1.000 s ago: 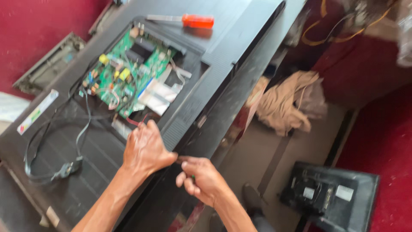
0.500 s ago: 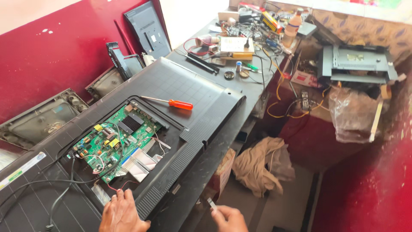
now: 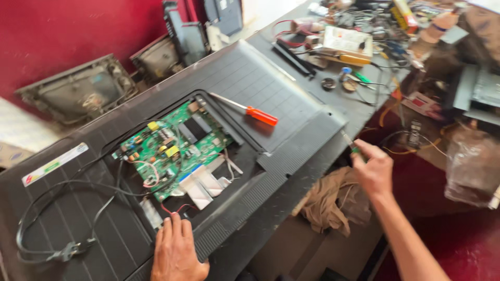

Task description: The person uses a screwdriver to pry and remove the back casing of a flat-screen television. They then detach and remove a set of ribbon cables from the internal circuitry.

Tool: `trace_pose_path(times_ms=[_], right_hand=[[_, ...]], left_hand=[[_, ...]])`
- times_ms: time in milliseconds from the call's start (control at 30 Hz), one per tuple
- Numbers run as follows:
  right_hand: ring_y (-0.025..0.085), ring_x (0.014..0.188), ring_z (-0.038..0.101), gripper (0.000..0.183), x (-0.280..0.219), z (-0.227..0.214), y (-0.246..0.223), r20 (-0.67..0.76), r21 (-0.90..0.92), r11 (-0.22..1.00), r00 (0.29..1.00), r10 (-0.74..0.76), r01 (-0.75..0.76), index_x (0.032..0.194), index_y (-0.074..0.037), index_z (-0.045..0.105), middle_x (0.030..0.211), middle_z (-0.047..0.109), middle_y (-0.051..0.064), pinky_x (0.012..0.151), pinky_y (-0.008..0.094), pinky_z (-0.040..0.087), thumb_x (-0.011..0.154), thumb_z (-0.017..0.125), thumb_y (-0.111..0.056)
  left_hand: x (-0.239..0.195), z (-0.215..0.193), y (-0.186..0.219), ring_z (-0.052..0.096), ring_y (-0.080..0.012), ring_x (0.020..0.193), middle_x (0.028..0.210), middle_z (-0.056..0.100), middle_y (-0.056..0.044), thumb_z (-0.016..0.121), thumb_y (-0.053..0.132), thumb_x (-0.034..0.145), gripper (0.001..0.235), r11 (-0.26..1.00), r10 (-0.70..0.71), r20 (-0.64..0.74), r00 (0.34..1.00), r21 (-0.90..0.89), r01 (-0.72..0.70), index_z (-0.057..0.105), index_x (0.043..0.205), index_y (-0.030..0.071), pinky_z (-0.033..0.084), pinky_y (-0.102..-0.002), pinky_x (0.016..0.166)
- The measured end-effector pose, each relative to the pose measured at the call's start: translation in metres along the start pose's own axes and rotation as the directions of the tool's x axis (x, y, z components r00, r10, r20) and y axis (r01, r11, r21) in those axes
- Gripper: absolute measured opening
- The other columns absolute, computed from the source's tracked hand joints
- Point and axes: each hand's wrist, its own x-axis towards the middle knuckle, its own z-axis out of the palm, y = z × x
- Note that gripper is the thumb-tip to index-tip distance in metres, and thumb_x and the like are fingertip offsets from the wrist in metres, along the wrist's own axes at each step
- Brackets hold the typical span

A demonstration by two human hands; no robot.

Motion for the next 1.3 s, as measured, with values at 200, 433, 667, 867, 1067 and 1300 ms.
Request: trace_pose_path(times_ms=[200,433,667,867,1067,1300], right_hand=[[0.028,0.1,0.073,0.022,0.105,0.018,0.047,0.046,-0.164,0.961,0.975,-0.218,0.222,0.115,-0.004,0.077,0.108,0.075,0.018,0.091,0.036,0.056,0.094,0.072,-0.002],[0.029,0.089,0.073,0.024,0.222,0.074,0.126,0.293,-0.292,0.948,0.955,-0.035,0.124,0.116,-0.015,0.08,0.102,0.076,0.017,0.083,0.04,0.057,0.094,0.072,-0.007],[0.037,0.096,0.071,0.031,0.287,0.122,0.177,0.575,-0.339,0.847,0.803,-0.159,0.41,0.119,-0.018,0.079,0.107,0.075,0.016,0.09,0.045,0.056,0.088,0.074,-0.013],[0.036,0.104,0.069,0.037,0.303,0.128,0.174,0.643,-0.419,0.71,0.737,-0.208,0.566,0.122,-0.019,0.077,0.112,0.073,0.013,0.092,0.047,0.056,0.086,0.073,-0.014],[0.031,0.104,0.07,0.026,0.292,0.112,0.124,0.575,-0.507,0.649,0.784,-0.235,0.567,0.123,-0.017,0.076,0.113,0.073,0.01,0.091,0.045,0.058,0.097,0.07,-0.014],[0.023,0.124,0.066,0.073,0.21,0.065,-0.013,0.699,0.265,0.854,0.521,-0.49,0.448,0.135,-0.013,0.064,0.139,0.066,0.007,0.103,0.036,0.055,0.067,0.086,-0.027]], left_hand=[[-0.001,0.013,-0.009,0.034,-0.0519,0.142,0.152,0.034,-0.032,0.096,0.031,0.036,0.118,0.994,-0.053,0.103,0.993,-0.09,0.062,0.042,0.135,-0.006,0.029,-0.054,0.113],[-0.014,0.034,-0.021,0.034,-0.0443,0.143,0.154,0.036,-0.026,0.092,0.037,0.032,0.126,0.973,0.064,-0.167,0.984,-0.208,-0.099,0.042,0.139,-0.005,0.024,-0.058,0.112],[-0.051,0.026,-0.014,0.041,-0.0225,0.145,0.154,0.043,-0.013,0.057,0.044,0.081,0.081,0.969,-0.245,-0.395,0.885,-0.114,0.217,0.039,0.149,0.002,0.027,-0.05,0.124],[-0.072,0.046,-0.042,0.045,-0.0224,0.139,0.153,0.045,-0.009,0.047,0.043,0.081,0.077,0.944,-0.312,-0.231,0.921,0.035,0.329,0.042,0.147,0.003,0.032,-0.048,0.114],[-0.084,0.114,-0.069,0.065,-0.0163,0.128,0.137,0.069,-0.003,0.047,0.021,0.101,0.034,0.896,-0.354,-0.47,0.809,0.076,0.437,0.065,0.129,0.012,0.04,-0.039,0.109],[-0.087,0.103,-0.055,0.064,-0.018,0.132,0.142,0.068,-0.007,0.046,0.017,0.103,0.033,0.884,-0.391,-0.412,0.823,0.083,0.461,0.064,0.129,0.011,0.041,-0.038,0.11]])
